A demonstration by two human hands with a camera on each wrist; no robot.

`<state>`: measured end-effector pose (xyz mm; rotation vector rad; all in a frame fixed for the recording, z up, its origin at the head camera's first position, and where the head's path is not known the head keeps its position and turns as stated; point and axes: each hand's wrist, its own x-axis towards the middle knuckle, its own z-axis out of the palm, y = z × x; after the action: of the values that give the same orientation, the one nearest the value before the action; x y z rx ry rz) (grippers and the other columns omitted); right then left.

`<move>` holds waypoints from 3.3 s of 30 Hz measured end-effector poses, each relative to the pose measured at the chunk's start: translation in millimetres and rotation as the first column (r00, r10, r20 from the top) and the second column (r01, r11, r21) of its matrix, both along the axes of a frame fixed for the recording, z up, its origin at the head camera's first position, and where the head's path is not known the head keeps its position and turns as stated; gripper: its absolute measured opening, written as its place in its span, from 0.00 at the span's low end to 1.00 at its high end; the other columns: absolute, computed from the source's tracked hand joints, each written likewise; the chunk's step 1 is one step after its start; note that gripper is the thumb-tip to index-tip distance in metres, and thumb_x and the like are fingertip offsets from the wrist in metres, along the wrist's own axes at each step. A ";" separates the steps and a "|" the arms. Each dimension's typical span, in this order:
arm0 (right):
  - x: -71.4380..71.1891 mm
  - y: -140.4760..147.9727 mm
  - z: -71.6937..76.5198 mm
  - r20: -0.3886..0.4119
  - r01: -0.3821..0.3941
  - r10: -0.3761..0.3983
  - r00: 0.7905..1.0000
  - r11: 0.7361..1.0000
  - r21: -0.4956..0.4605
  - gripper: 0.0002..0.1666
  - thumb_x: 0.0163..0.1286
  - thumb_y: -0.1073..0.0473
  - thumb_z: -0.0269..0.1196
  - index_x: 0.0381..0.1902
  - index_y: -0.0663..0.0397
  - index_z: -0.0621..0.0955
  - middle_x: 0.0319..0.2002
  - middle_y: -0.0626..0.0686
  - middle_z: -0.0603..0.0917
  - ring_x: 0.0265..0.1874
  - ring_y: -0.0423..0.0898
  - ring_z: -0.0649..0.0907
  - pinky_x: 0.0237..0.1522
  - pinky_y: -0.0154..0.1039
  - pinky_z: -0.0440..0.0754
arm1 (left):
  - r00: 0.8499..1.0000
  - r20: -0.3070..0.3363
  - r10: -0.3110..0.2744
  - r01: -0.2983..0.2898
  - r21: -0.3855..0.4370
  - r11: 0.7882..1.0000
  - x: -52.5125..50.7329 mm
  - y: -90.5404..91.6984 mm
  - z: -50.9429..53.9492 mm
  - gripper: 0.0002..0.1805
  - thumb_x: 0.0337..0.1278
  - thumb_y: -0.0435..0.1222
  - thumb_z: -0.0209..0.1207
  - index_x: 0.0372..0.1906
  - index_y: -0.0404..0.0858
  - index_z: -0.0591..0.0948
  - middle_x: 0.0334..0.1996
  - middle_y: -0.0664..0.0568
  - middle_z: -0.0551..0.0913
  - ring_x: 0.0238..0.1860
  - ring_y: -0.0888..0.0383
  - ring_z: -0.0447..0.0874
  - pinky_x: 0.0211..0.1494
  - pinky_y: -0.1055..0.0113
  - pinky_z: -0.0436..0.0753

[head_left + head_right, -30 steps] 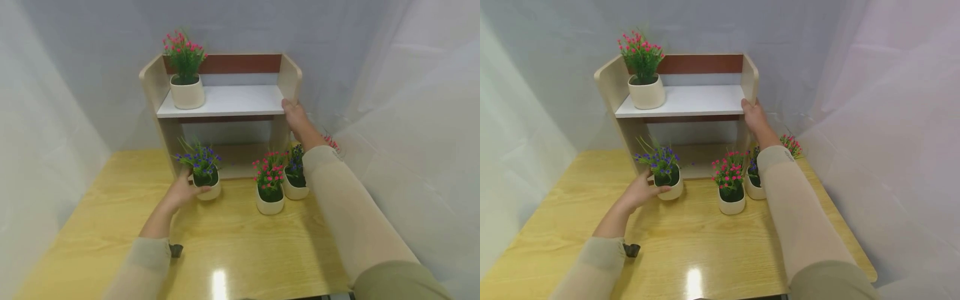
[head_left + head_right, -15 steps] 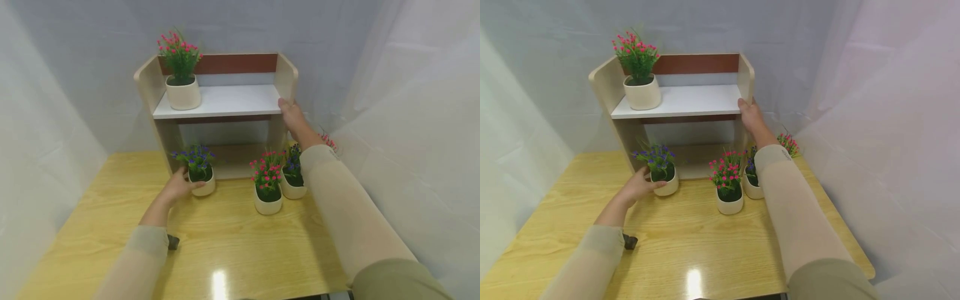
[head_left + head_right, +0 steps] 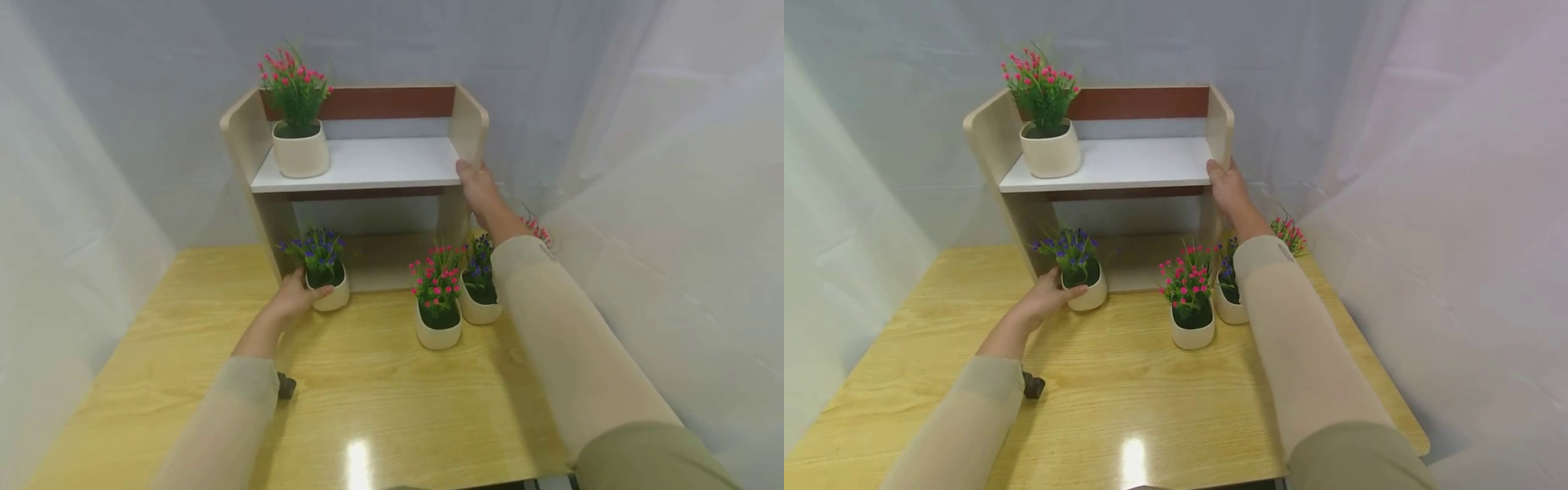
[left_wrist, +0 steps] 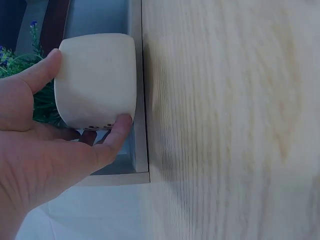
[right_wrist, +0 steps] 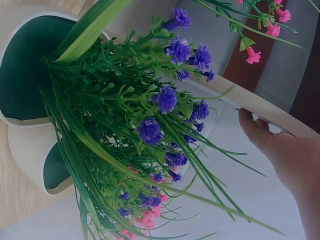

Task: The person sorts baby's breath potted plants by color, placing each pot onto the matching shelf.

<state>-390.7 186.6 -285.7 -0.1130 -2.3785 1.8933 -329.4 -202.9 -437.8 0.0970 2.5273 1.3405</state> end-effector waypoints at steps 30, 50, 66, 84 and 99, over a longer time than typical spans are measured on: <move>2.2 1.9 0.3 -0.004 -0.008 0.008 1.000 1.000 0.005 0.41 0.88 0.37 0.46 0.89 0.39 0.51 0.87 0.55 0.62 0.85 0.55 0.64 0.89 0.56 0.58 | 0.981 0.053 0.184 -0.191 0.362 0.912 -36.1 8.1 -10.2 0.50 0.82 0.37 0.56 0.88 0.33 0.35 0.89 0.32 0.41 0.89 0.34 0.43 0.93 0.43 0.50; 5.2 2.5 0.9 0.021 -0.017 0.017 1.000 1.000 -0.021 0.41 0.88 0.38 0.47 0.89 0.42 0.50 0.87 0.56 0.61 0.86 0.56 0.64 0.89 0.56 0.57 | 0.976 0.109 0.187 -0.213 0.343 0.915 -43.7 6.4 -6.7 0.53 0.83 0.38 0.53 0.87 0.37 0.25 0.89 0.34 0.30 0.90 0.37 0.34 0.93 0.45 0.48; 4.0 3.7 1.0 -0.005 0.008 -0.008 1.000 1.000 -0.001 0.41 0.88 0.38 0.47 0.89 0.42 0.51 0.86 0.57 0.62 0.85 0.56 0.64 0.89 0.58 0.58 | 0.970 -0.031 0.239 -0.221 0.286 0.932 -35.1 7.1 5.9 0.64 0.76 0.51 0.64 0.88 0.40 0.25 0.90 0.40 0.27 0.91 0.38 0.30 0.93 0.43 0.44; 4.5 3.9 1.9 0.008 0.009 -0.009 1.000 1.000 0.026 0.41 0.88 0.36 0.45 0.89 0.38 0.51 0.86 0.56 0.62 0.85 0.56 0.64 0.89 0.60 0.58 | 0.884 -0.272 0.381 -0.267 0.376 0.887 23.4 48.6 28.3 0.51 0.71 0.39 0.68 0.87 0.40 0.50 0.87 0.41 0.51 0.86 0.38 0.53 0.90 0.45 0.62; 4.7 3.0 5.4 0.022 0.021 -0.022 1.000 0.999 0.029 0.41 0.88 0.37 0.46 0.89 0.40 0.52 0.86 0.54 0.63 0.85 0.54 0.65 0.89 0.57 0.58 | 0.973 -0.195 0.122 -0.070 0.255 0.964 64.2 92.1 29.3 0.53 0.68 0.41 0.71 0.88 0.46 0.51 0.88 0.45 0.53 0.86 0.38 0.57 0.82 0.35 0.72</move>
<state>-386.0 189.7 -280.3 -0.1582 -2.4078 1.8578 -265.2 -110.8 -408.5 0.1756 2.5477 1.7661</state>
